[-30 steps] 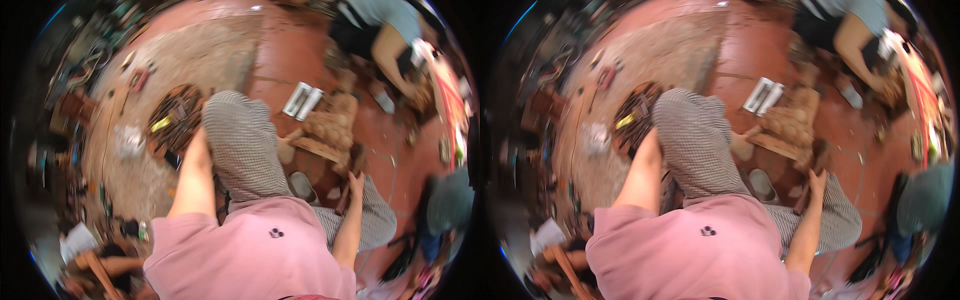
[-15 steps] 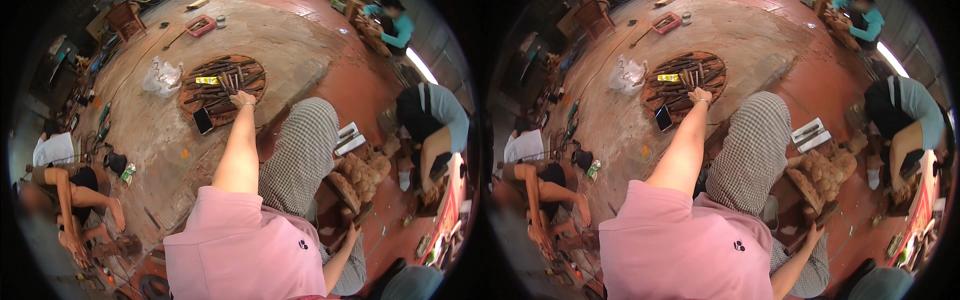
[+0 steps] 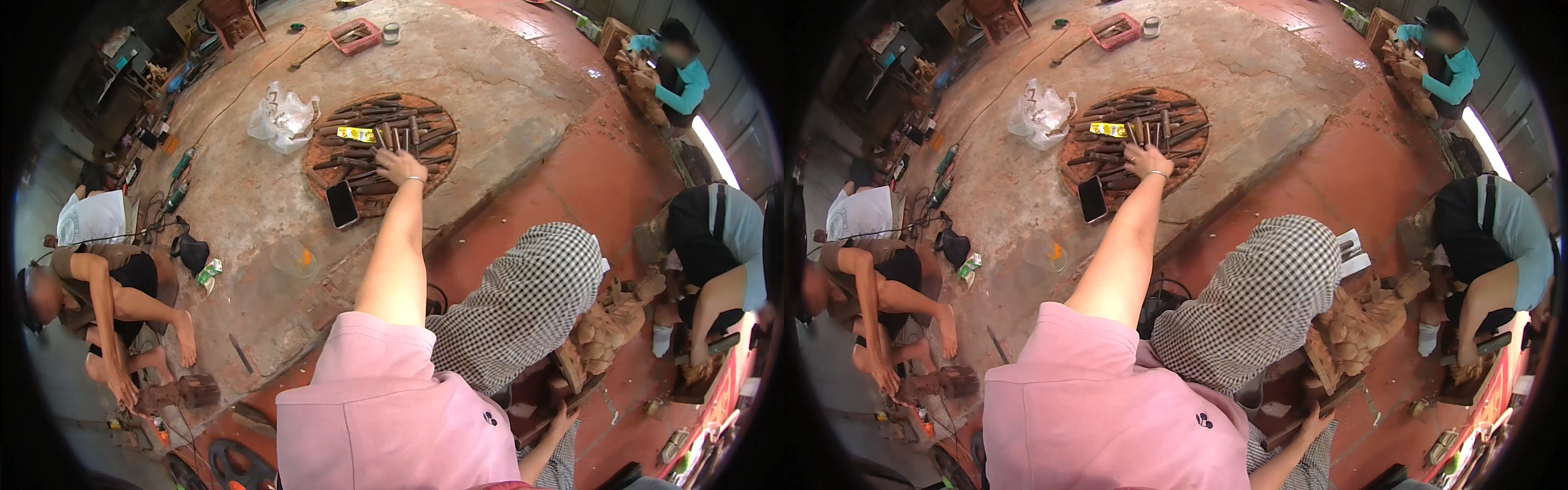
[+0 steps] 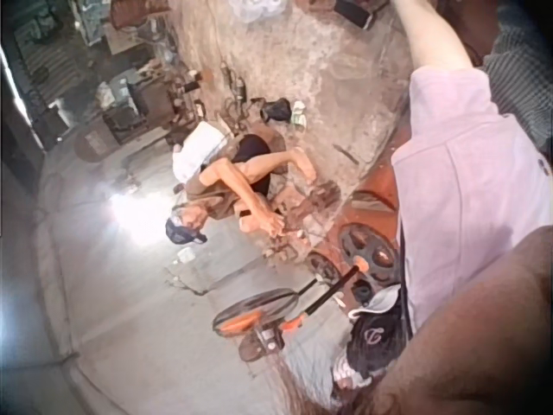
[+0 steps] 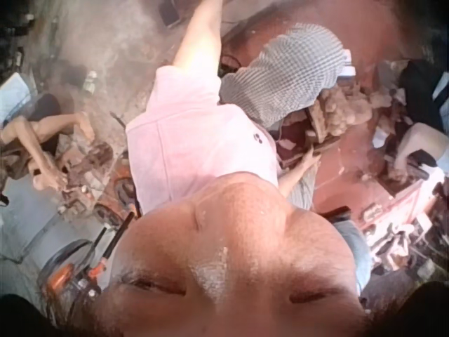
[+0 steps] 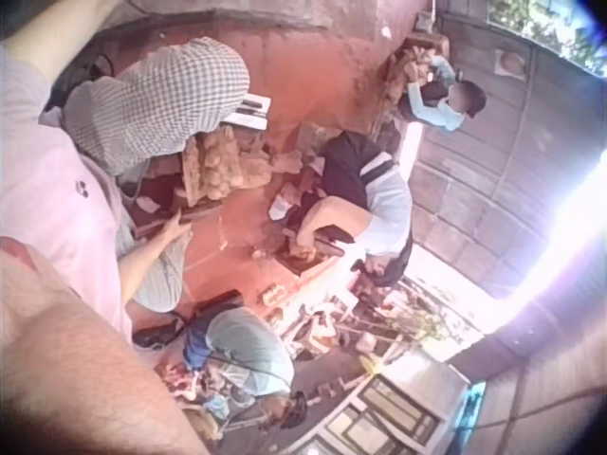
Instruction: The person sits on the floor and carves a large piece of wood using a chisel and a wooden mallet. They repeatedly strike the chisel to shape the wood, occasionally rotating the piece to access different areas.
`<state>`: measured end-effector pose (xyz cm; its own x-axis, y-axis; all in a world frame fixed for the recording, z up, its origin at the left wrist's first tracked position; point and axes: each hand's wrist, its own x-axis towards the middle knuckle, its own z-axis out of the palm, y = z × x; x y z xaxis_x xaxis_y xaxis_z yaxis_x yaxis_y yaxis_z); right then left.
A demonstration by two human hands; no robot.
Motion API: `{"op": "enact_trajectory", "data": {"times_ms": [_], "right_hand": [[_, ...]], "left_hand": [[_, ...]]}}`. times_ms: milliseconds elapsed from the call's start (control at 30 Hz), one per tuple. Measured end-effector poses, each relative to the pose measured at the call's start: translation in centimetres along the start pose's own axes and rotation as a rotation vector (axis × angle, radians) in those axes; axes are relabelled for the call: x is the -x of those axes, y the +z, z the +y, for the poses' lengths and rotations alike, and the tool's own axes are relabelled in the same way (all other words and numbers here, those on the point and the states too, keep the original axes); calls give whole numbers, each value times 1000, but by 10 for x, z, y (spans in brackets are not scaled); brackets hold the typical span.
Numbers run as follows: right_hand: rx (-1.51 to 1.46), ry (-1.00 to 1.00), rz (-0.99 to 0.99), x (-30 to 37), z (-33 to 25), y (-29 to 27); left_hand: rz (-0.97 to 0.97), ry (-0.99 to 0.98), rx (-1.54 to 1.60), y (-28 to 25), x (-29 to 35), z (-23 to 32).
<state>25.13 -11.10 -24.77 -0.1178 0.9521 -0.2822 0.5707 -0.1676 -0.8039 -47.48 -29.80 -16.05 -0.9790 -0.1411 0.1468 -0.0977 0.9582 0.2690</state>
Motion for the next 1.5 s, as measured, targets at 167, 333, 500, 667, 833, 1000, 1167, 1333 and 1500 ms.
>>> {"op": "enact_trajectory", "data": {"times_ms": [167, 333, 500, 667, 833, 1000, 1167, 1333, 1500], "right_hand": [[-44, -27, 10, 4, 12, 8], [28, 23, 31, 29, -11, 12], [-29, 35, 39, 36, -31, 24], [1, 70, 178, 37, -63, 25], [51, 66, 191, 38, -68, 25], [-6, 206, 166, 53, -71, 12], [-13, 212, 143, 53, -69, 16], [-15, 203, 141, 52, -68, 18], [-21, 208, 109, 51, -73, 10]], "left_hand": [[226, 1112, 511, 24, 64, 48], [-612, 1645, 584, 76, 216, 81], [-811, 1652, 444, 89, 256, 98], [-855, 1654, 365, 81, 283, 131], [-817, 1719, 284, 124, 276, 119], [-1432, 1152, 698, 115, 303, 109], [-1303, 1258, 438, 118, 287, 110], [-1265, 1255, 344, 124, 275, 113], [-1246, 1253, 302, 127, 270, 113]]}}
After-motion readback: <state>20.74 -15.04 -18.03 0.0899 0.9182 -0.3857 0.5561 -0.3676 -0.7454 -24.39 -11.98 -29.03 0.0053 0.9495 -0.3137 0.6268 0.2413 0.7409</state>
